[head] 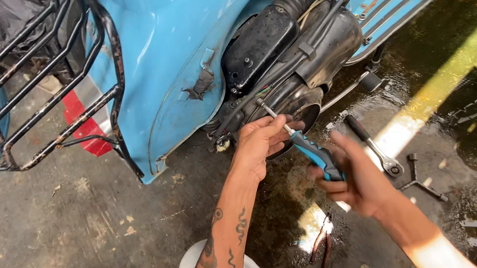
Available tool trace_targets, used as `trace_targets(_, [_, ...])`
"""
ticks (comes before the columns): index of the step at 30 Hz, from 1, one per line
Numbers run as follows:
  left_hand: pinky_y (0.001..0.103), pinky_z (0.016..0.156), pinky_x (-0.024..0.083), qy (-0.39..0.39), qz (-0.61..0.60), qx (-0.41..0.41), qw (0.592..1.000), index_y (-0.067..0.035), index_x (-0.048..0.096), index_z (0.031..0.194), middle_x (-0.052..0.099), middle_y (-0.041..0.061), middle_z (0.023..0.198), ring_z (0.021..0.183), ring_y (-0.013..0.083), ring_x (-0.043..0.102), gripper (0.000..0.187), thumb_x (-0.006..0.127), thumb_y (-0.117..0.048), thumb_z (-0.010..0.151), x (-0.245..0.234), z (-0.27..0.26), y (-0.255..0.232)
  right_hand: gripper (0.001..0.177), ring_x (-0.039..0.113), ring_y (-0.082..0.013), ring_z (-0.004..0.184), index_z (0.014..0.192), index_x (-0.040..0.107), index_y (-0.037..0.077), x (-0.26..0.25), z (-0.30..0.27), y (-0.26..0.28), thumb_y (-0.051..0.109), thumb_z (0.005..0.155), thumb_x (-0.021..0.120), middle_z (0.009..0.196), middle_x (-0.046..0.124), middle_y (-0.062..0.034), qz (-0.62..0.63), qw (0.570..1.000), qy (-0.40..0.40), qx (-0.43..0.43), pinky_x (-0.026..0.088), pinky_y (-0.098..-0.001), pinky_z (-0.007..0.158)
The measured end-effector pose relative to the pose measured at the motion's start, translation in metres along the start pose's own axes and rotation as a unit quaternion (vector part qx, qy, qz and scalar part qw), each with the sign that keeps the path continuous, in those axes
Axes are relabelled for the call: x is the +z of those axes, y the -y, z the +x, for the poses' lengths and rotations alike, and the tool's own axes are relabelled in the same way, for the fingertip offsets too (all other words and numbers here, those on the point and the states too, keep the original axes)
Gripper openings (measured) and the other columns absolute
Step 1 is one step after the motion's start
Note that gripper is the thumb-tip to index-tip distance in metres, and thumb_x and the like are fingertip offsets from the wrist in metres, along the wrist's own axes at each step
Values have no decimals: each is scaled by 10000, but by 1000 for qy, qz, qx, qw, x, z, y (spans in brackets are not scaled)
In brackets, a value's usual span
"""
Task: The person removes a bolt from the rear wheel cover of a blue scooter using a socket wrench and ratchet. They then use a screwdriver to detach the cover and place it on the ground. Finally, they handle a small metal clip with pliers.
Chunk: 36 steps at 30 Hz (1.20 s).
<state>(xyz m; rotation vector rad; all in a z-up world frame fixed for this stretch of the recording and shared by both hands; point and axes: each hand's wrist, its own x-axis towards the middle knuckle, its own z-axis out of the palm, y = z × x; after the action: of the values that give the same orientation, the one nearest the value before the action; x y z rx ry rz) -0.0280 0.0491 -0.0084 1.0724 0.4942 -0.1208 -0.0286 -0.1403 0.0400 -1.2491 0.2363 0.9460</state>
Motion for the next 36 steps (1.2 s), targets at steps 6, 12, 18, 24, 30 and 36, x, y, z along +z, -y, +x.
trace_targets(6, [187, 723, 524, 29, 10, 2, 1000, -104, 763, 1163, 805, 86, 1025, 877, 159, 783, 337, 711, -364, 956, 4, -14, -11, 439, 614, -250, 407, 1138, 767, 143, -30, 37, -36, 494, 885, 692, 571, 686, -95, -533, 753, -223, -314, 463, -369, 434])
trace_targets(12, [233, 750, 577, 30, -28, 7, 999, -43, 751, 1156, 799, 116, 1017, 882, 183, 781, 296, 702, -264, 966, -6, 9, 6, 850, 279, 1, 368, 1293, 476, -24, -7, 7, -15, 752, 949, 431, 636, 356, 56, 60, 994, 89, -29, 232, -144, 259])
trace_targets(18, [273, 796, 584, 33, 13, -1, 999, -129, 734, 1221, 794, 69, 1090, 897, 174, 779, 347, 671, -370, 979, 5, -11, -6, 351, 593, -264, 430, 903, 668, 190, -16, 23, -33, 538, 886, 707, 508, 578, -50, -554, 756, -219, -272, 454, -380, 475])
trace_targets(24, [369, 833, 610, 29, -36, 6, 999, -63, 745, 1150, 789, 112, 1062, 874, 234, 774, 279, 704, -263, 961, 0, 19, 15, 449, 232, -111, 472, 1030, 512, 167, -35, 22, -23, 605, 993, 419, 697, 317, 26, -50, 996, 40, -56, 307, -320, 424])
trace_targets(30, [409, 831, 618, 31, -38, -2, 999, -78, 739, 1203, 784, 132, 1086, 880, 233, 778, 326, 693, -305, 975, 3, -3, 0, 470, 684, -281, 568, 1224, 707, 153, -33, 22, -30, 425, 847, 774, 671, 701, -122, -493, 791, -173, -320, 531, -402, 541])
trace_targets(36, [408, 842, 622, 12, -55, 18, 998, -47, 746, 1152, 788, 152, 1047, 891, 269, 775, 280, 711, -249, 962, -6, 13, 7, 679, 630, -272, 468, 1250, 589, -12, -19, 0, -15, 597, 964, 503, 716, 618, -178, -165, 976, -2, -142, 572, -384, 379])
